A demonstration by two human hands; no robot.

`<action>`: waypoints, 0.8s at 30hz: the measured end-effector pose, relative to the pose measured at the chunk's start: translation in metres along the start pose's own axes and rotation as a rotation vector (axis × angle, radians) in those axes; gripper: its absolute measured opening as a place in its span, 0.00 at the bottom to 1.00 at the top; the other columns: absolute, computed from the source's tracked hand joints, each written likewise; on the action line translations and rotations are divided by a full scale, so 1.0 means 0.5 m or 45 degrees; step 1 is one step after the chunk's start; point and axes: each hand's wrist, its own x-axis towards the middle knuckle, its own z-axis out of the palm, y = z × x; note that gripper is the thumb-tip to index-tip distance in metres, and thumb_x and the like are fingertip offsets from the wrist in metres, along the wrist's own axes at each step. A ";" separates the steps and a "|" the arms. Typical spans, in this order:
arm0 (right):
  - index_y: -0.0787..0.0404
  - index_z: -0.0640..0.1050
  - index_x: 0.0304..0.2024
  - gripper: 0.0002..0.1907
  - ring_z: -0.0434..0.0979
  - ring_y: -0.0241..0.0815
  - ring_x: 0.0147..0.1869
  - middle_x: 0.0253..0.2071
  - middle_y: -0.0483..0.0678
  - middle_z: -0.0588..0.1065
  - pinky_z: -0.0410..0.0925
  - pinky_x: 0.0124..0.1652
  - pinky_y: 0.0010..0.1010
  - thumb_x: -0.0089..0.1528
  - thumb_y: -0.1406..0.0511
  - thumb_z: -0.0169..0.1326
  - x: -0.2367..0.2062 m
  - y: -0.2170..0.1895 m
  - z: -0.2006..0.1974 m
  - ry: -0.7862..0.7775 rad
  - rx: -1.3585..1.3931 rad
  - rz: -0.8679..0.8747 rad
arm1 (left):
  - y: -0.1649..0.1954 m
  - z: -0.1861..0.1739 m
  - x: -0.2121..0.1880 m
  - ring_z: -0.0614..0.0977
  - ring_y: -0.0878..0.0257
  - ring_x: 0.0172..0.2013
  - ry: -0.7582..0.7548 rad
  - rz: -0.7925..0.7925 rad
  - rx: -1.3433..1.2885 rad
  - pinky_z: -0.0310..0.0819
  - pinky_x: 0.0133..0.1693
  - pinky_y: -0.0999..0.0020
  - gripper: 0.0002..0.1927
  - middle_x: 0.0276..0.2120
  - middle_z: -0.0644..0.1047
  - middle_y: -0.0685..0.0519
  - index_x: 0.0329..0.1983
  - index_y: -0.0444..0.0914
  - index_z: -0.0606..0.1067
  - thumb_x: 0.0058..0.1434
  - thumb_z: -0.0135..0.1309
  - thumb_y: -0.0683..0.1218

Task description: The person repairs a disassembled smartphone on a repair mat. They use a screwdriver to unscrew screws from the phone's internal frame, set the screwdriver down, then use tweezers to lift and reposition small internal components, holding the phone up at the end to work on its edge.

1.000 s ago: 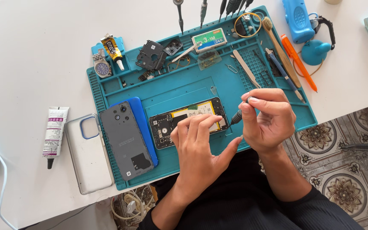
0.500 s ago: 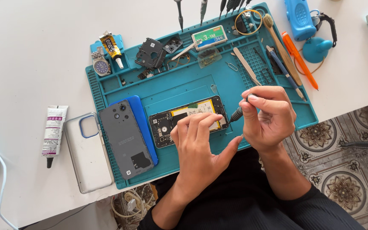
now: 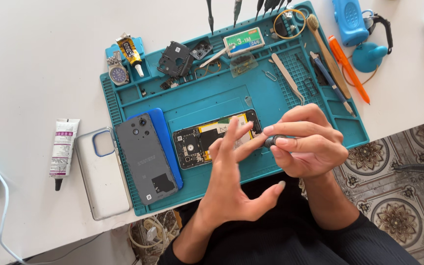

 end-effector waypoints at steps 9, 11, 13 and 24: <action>0.58 0.77 0.37 0.08 0.74 0.46 0.39 0.37 0.54 0.81 0.71 0.36 0.33 0.62 0.63 0.64 -0.001 0.002 0.001 -0.007 0.062 -0.026 | -0.008 -0.006 -0.010 0.73 0.43 0.62 0.093 0.078 0.058 0.57 0.66 0.51 0.60 0.58 0.76 0.39 0.73 0.29 0.49 0.46 0.67 0.56; 0.58 0.76 0.38 0.09 0.75 0.46 0.40 0.38 0.54 0.81 0.71 0.35 0.32 0.63 0.63 0.64 0.000 0.003 0.002 0.008 0.038 -0.034 | -0.016 -0.011 -0.010 0.76 0.54 0.53 -0.002 -0.017 -0.045 0.62 0.61 0.58 0.55 0.48 0.77 0.49 0.73 0.35 0.58 0.46 0.70 0.58; 0.58 0.76 0.38 0.09 0.75 0.45 0.40 0.38 0.54 0.81 0.70 0.35 0.31 0.63 0.63 0.64 0.000 0.002 0.001 0.012 0.034 -0.046 | -0.018 -0.010 -0.014 0.77 0.58 0.51 0.023 -0.056 -0.160 0.65 0.59 0.62 0.50 0.48 0.76 0.51 0.71 0.38 0.63 0.47 0.69 0.59; 0.58 0.76 0.37 0.09 0.73 0.45 0.39 0.37 0.54 0.81 0.69 0.34 0.33 0.63 0.63 0.64 0.000 0.003 -0.001 0.024 0.026 -0.103 | -0.025 -0.004 -0.017 0.73 0.54 0.56 0.099 -0.123 -0.320 0.63 0.61 0.59 0.54 0.52 0.77 0.45 0.73 0.34 0.61 0.48 0.67 0.63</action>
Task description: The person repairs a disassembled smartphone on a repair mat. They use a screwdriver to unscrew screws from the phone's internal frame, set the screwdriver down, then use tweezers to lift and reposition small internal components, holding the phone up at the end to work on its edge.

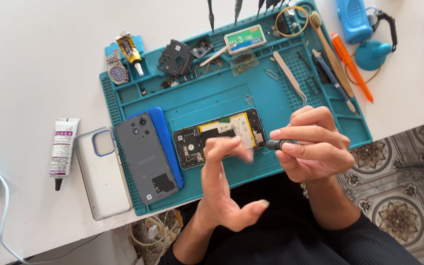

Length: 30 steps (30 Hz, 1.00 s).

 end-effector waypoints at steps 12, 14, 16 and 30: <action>0.59 0.76 0.37 0.09 0.73 0.43 0.39 0.38 0.54 0.81 0.69 0.33 0.32 0.63 0.64 0.64 -0.006 -0.002 0.003 0.028 0.024 0.013 | -0.001 0.005 0.000 0.71 0.53 0.59 0.018 -0.038 -0.094 0.64 0.63 0.58 0.44 0.59 0.76 0.42 0.68 0.36 0.67 0.54 0.66 0.62; 0.59 0.76 0.38 0.09 0.74 0.44 0.40 0.39 0.55 0.81 0.70 0.32 0.32 0.64 0.64 0.63 -0.006 -0.002 0.003 0.007 0.018 0.009 | 0.004 0.001 0.000 0.68 0.46 0.67 0.007 0.130 0.019 0.61 0.70 0.54 0.45 0.66 0.70 0.35 0.68 0.33 0.64 0.53 0.65 0.60; 0.59 0.76 0.38 0.09 0.74 0.44 0.40 0.39 0.55 0.81 0.70 0.32 0.32 0.64 0.64 0.63 -0.005 -0.003 0.002 0.001 0.013 0.013 | 0.010 -0.001 -0.002 0.66 0.41 0.69 -0.053 0.208 0.130 0.58 0.72 0.50 0.47 0.66 0.67 0.32 0.68 0.30 0.62 0.51 0.64 0.58; 0.57 0.75 0.40 0.09 0.75 0.45 0.39 0.39 0.53 0.81 0.66 0.37 0.37 0.65 0.63 0.63 -0.007 0.000 0.006 0.040 -0.062 0.007 | 0.019 -0.002 0.015 0.74 0.50 0.55 -0.092 0.263 0.174 0.57 0.61 0.54 0.43 0.51 0.79 0.40 0.63 0.29 0.61 0.53 0.64 0.57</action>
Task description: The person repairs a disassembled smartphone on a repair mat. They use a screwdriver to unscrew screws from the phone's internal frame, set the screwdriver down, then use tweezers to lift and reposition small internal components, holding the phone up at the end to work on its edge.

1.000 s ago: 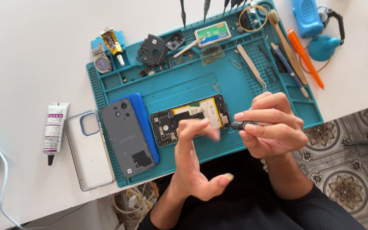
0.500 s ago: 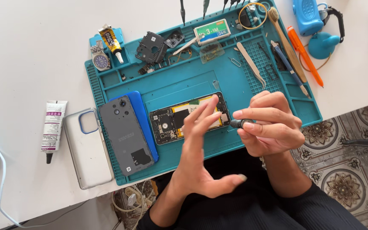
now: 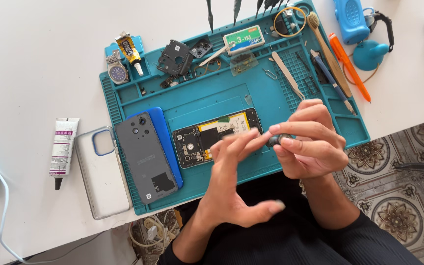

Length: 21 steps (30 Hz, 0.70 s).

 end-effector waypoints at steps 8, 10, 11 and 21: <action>0.60 0.74 0.41 0.11 0.78 0.45 0.37 0.40 0.55 0.79 0.70 0.33 0.33 0.65 0.63 0.62 -0.013 0.007 -0.002 0.028 0.067 -0.004 | -0.030 0.019 -0.028 0.73 0.61 0.44 0.261 -0.133 -0.186 0.66 0.51 0.67 0.23 0.35 0.76 0.53 0.55 0.37 0.72 0.63 0.58 0.54; 0.61 0.73 0.42 0.11 0.80 0.45 0.38 0.41 0.56 0.78 0.74 0.33 0.33 0.66 0.64 0.62 -0.017 0.006 -0.002 0.041 0.088 0.025 | -0.035 0.021 -0.033 0.73 0.60 0.44 0.254 -0.119 -0.173 0.67 0.53 0.66 0.20 0.36 0.77 0.52 0.53 0.37 0.73 0.64 0.56 0.53; 0.62 0.73 0.42 0.11 0.80 0.45 0.38 0.42 0.57 0.78 0.75 0.32 0.32 0.66 0.64 0.61 -0.020 0.006 -0.001 0.042 0.095 0.039 | -0.035 0.019 -0.035 0.73 0.60 0.45 0.251 -0.122 -0.178 0.67 0.53 0.66 0.19 0.37 0.77 0.52 0.53 0.37 0.73 0.64 0.55 0.52; 0.63 0.74 0.41 0.10 0.81 0.47 0.36 0.41 0.58 0.77 0.75 0.31 0.32 0.64 0.66 0.63 -0.021 0.009 -0.001 -0.018 0.068 0.006 | -0.029 0.015 -0.025 0.74 0.59 0.44 0.268 -0.096 -0.187 0.68 0.52 0.65 0.16 0.38 0.77 0.52 0.50 0.36 0.74 0.67 0.52 0.52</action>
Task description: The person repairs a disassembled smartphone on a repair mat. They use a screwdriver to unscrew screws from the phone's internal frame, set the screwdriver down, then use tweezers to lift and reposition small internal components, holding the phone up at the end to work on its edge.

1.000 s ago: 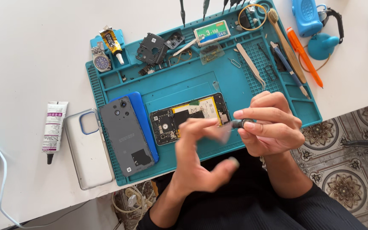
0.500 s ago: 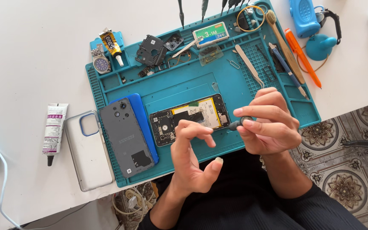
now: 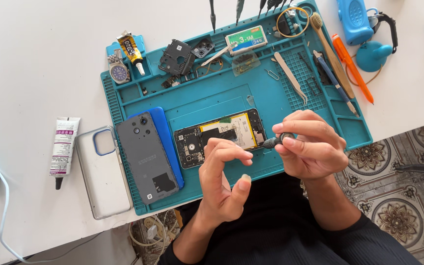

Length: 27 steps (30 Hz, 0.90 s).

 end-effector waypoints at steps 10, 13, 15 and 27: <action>0.62 0.74 0.41 0.11 0.82 0.47 0.37 0.42 0.58 0.78 0.73 0.27 0.27 0.65 0.65 0.63 0.003 -0.005 0.001 0.002 -0.005 0.071 | 0.008 0.000 0.006 0.75 0.58 0.44 -0.017 -0.034 0.040 0.68 0.52 0.66 0.15 0.41 0.78 0.50 0.49 0.36 0.75 0.67 0.52 0.51; 0.62 0.74 0.39 0.10 0.81 0.46 0.34 0.39 0.58 0.78 0.72 0.26 0.27 0.63 0.66 0.63 0.009 -0.003 0.001 0.000 0.020 0.053 | 0.012 -0.001 0.010 0.76 0.57 0.47 -0.027 -0.020 0.079 0.68 0.55 0.66 0.15 0.46 0.79 0.48 0.51 0.36 0.74 0.67 0.52 0.51; 0.62 0.74 0.38 0.10 0.79 0.43 0.31 0.38 0.60 0.78 0.73 0.28 0.30 0.62 0.66 0.63 0.015 -0.004 0.002 0.001 0.042 0.024 | 0.019 -0.003 0.011 0.77 0.57 0.51 -0.077 -0.033 0.102 0.67 0.59 0.65 0.16 0.49 0.82 0.48 0.53 0.36 0.74 0.68 0.53 0.50; 0.62 0.77 0.37 0.08 0.83 0.47 0.36 0.39 0.59 0.80 0.76 0.34 0.32 0.62 0.68 0.65 0.023 -0.024 0.010 -0.046 0.059 0.149 | 0.020 -0.007 0.010 0.75 0.49 0.64 -0.263 0.040 0.252 0.61 0.70 0.58 0.41 0.61 0.75 0.38 0.69 0.33 0.67 0.58 0.60 0.59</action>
